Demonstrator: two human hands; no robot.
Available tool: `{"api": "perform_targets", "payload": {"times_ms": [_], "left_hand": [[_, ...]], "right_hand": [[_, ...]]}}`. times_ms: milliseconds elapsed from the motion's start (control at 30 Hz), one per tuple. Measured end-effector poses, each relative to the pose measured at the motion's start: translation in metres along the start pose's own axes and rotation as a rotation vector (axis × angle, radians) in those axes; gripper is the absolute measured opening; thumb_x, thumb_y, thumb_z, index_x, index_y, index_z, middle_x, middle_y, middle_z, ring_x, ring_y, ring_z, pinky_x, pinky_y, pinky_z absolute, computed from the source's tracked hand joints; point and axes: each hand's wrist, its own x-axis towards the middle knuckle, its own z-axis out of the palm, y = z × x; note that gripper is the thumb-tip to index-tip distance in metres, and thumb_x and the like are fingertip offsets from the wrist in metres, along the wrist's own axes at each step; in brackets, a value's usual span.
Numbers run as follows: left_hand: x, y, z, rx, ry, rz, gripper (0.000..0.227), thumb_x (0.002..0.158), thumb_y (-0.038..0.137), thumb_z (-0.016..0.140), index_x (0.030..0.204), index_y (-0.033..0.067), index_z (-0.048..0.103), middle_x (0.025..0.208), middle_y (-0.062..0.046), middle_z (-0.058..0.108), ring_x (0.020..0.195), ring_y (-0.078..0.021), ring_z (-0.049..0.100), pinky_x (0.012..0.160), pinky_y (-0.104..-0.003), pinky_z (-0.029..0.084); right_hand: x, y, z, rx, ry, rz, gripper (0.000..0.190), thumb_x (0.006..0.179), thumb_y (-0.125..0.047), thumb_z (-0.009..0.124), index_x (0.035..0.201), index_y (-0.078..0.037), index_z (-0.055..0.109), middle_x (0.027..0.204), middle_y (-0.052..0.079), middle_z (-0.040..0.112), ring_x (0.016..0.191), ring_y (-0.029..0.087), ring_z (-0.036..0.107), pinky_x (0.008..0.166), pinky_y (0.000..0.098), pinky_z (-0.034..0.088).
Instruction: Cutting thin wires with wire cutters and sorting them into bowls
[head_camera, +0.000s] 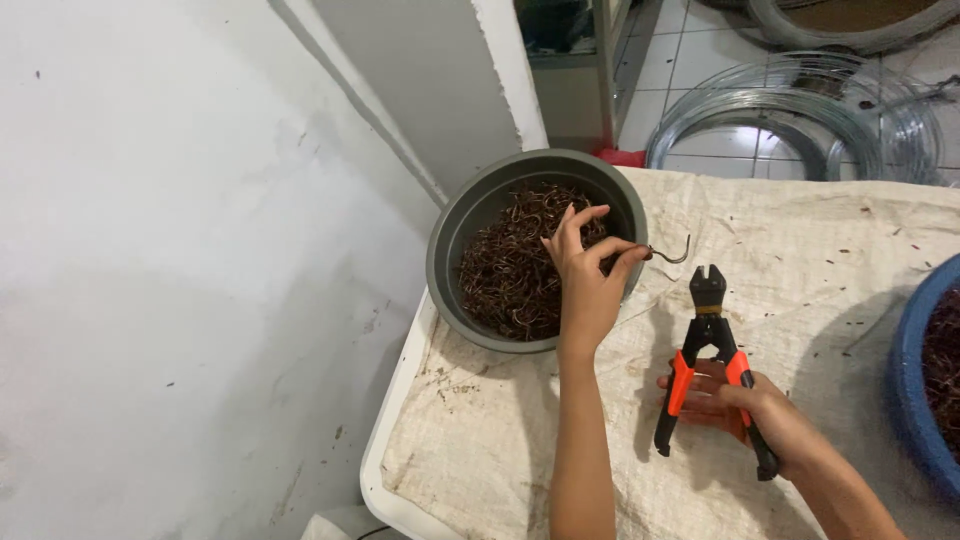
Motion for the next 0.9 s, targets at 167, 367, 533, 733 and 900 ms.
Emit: {"api": "perform_targets", "payload": {"times_ms": [167, 367, 533, 733, 900], "left_hand": [[0.001, 0.003, 0.007, -0.036, -0.054, 0.008, 0.026, 0.096, 0.034, 0.066, 0.083, 0.0119, 0.072, 0.141, -0.005, 0.05, 0.155, -0.0331, 0.024, 0.126, -0.063, 0.005], [0.003, 0.012, 0.015, 0.004, -0.089, 0.058, 0.024, 0.094, 0.034, 0.067, 0.083, 0.0126, 0.072, 0.136, -0.008, 0.049, 0.153, -0.0348, 0.026, 0.124, -0.06, 0.01], [0.002, 0.022, 0.021, 0.059, -0.163, 0.061, 0.021, 0.088, 0.034, 0.074, 0.082, 0.0138, 0.077, 0.139, -0.008, 0.047, 0.153, -0.0359, 0.023, 0.124, -0.062, 0.01], [0.014, 0.026, 0.032, 0.282, -0.195, 0.152, 0.015, 0.082, 0.034, 0.078, 0.081, 0.0193, 0.08, 0.136, -0.01, 0.048, 0.151, -0.0411, 0.023, 0.12, -0.074, -0.003], [0.02, 0.041, 0.044, 0.35, -0.264, 0.195, 0.012, 0.081, 0.025, 0.08, 0.08, 0.0131, 0.08, 0.137, -0.014, 0.048, 0.151, -0.0424, 0.021, 0.12, -0.076, -0.01]], "right_hand": [[-0.005, -0.007, -0.005, 0.0, 0.072, -0.031, 0.055, 0.084, 0.014, 0.036, 0.136, 0.02, 0.053, 0.13, 0.042, 0.064, 0.117, 0.053, 0.062, 0.101, 0.0584, 0.047], [0.014, 0.007, -0.039, 0.067, 0.076, -0.126, 0.055, 0.08, 0.013, 0.04, 0.133, 0.017, 0.053, 0.123, 0.04, 0.063, 0.113, 0.05, 0.061, 0.102, 0.0584, 0.047], [0.04, 0.03, -0.089, -0.147, 0.011, -0.283, 0.044, 0.078, 0.001, 0.059, 0.121, 0.01, 0.066, 0.108, 0.026, 0.073, 0.097, 0.036, 0.067, 0.089, 0.0482, 0.053], [0.004, 0.004, -0.068, -0.306, 0.21, -0.305, 0.05, 0.083, 0.003, 0.06, 0.133, 0.006, 0.063, 0.125, 0.023, 0.074, 0.112, 0.031, 0.067, 0.101, 0.0438, 0.05], [-0.001, 0.004, -0.07, -0.391, 0.245, -0.246, 0.05, 0.084, 0.005, 0.056, 0.134, 0.004, 0.064, 0.125, 0.022, 0.075, 0.117, 0.029, 0.068, 0.107, 0.0402, 0.047]]}}
